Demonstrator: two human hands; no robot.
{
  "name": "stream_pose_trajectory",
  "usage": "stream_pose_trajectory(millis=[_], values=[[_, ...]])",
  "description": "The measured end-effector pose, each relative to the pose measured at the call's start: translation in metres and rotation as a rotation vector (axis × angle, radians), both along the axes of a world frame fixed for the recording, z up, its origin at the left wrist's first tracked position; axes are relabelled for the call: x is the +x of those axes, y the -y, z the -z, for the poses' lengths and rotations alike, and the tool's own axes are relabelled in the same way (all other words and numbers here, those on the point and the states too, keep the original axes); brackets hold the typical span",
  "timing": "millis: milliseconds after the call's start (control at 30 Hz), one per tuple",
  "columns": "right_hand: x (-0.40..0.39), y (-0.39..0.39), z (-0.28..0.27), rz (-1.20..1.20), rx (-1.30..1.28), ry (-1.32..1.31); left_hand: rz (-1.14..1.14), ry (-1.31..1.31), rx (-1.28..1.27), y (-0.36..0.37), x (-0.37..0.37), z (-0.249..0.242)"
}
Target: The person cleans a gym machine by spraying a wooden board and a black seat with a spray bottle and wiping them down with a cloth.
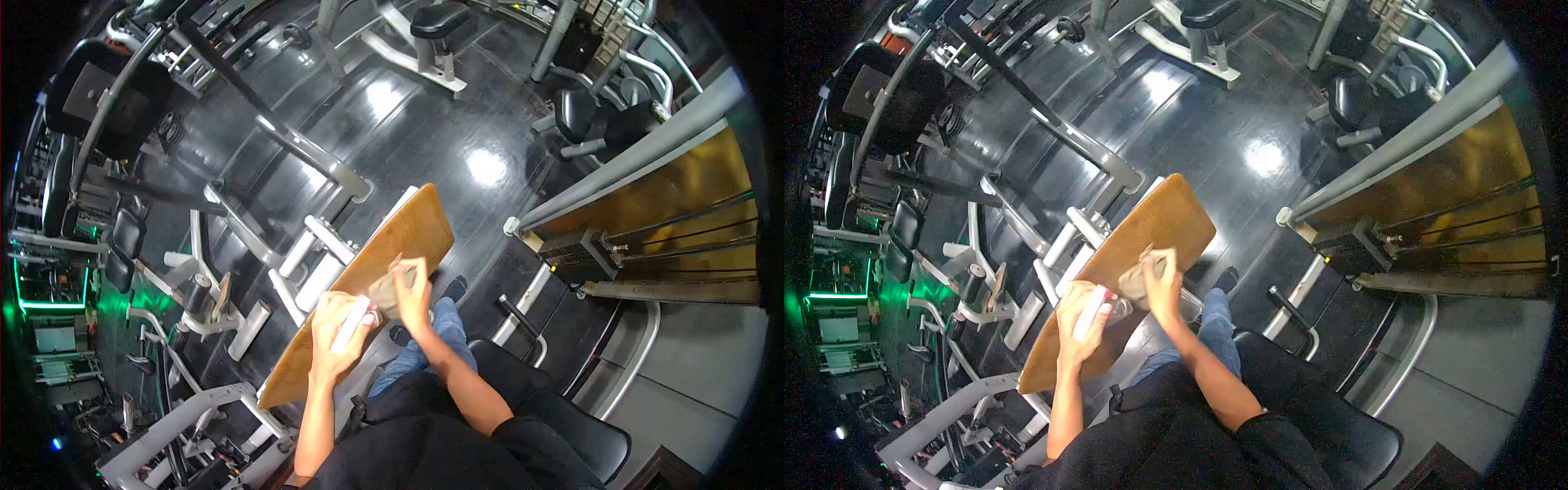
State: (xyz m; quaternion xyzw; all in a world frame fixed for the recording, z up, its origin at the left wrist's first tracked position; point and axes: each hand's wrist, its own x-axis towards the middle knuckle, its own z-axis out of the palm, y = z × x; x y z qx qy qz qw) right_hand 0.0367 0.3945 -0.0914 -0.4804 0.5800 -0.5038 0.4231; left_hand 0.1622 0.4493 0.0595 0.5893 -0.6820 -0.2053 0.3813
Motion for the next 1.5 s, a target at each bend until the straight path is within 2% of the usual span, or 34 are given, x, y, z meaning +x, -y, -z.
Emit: stream_pose_trajectory(millis=[67, 133, 267, 433, 533, 633, 700, 833, 867, 900, 967, 1067, 1167, 1200, 1233, 1333, 1400, 1500], values=[[0.001, -0.015, 0.001, -0.05, 0.0, -0.001, 0.042, 0.022, -0.006, 0.009, -0.001, -0.006], [-0.006, -0.018, 0.004, -0.124, 0.139, 0.05, 0.097, 0.121, -0.043, 0.017, 0.001, -0.012], [-0.026, 0.023, 0.041, 0.036, 0.133, -0.061, 0.128, 0.235, -0.094, 0.037, 0.011, -0.016], [-0.045, 0.07, 0.026, 0.171, 0.203, -0.012, 0.171, 0.109, -0.076, 0.053, 0.019, -0.006], [-0.034, 0.06, 0.01, 0.12, 0.152, -0.032, 0.16, 0.019, -0.059, 0.054, 0.019, -0.004], [-0.017, 0.022, 0.006, 0.011, -0.045, -0.034, 0.234, 0.029, -0.076, 0.056, 0.025, -0.004], [-0.014, 0.002, 0.009, -0.09, 0.029, 0.051, 0.309, 0.042, -0.034, 0.057, 0.029, -0.003], [-0.023, 0.002, 0.036, -0.076, 0.197, -0.009, 0.302, -0.122, -0.018, 0.056, 0.024, -0.003], [-0.025, 0.01, 0.046, -0.037, 0.132, 0.017, 0.291, -0.055, -0.023, 0.055, 0.023, -0.005], [-0.03, 0.02, 0.042, 0.011, 0.232, -0.014, 0.278, 0.011, -0.029, 0.054, 0.023, -0.007], [-0.039, 0.048, 0.052, 0.133, 0.175, -0.019, 0.273, 0.047, -0.051, 0.054, 0.024, -0.007], [-0.052, 0.089, 0.033, 0.216, 0.181, 0.008, 0.262, 0.123, -0.076, 0.054, 0.023, -0.009], [-0.049, 0.098, 0.023, 0.233, 0.239, 0.009, 0.225, 0.183, -0.064, 0.052, 0.017, -0.01], [-0.043, 0.087, 0.025, 0.225, 0.123, -0.056, 0.2, 0.206, -0.056, 0.053, 0.015, -0.01], [-0.039, 0.073, 0.02, 0.14, 0.147, 0.035, 0.193, 0.204, -0.049, 0.053, 0.013, -0.011], [-0.031, 0.042, 0.025, 0.071, 0.075, 0.022, 0.143, 0.296, -0.032, 0.053, 0.008, -0.01], [-0.033, 0.039, 0.038, 0.061, 0.229, -0.016, 0.105, 0.323, -0.021, 0.056, 0.006, -0.01], [-0.054, 0.068, 0.066, 0.087, 0.321, -0.035, 0.036, 0.364, -0.008, 0.054, 0.001, -0.009]])
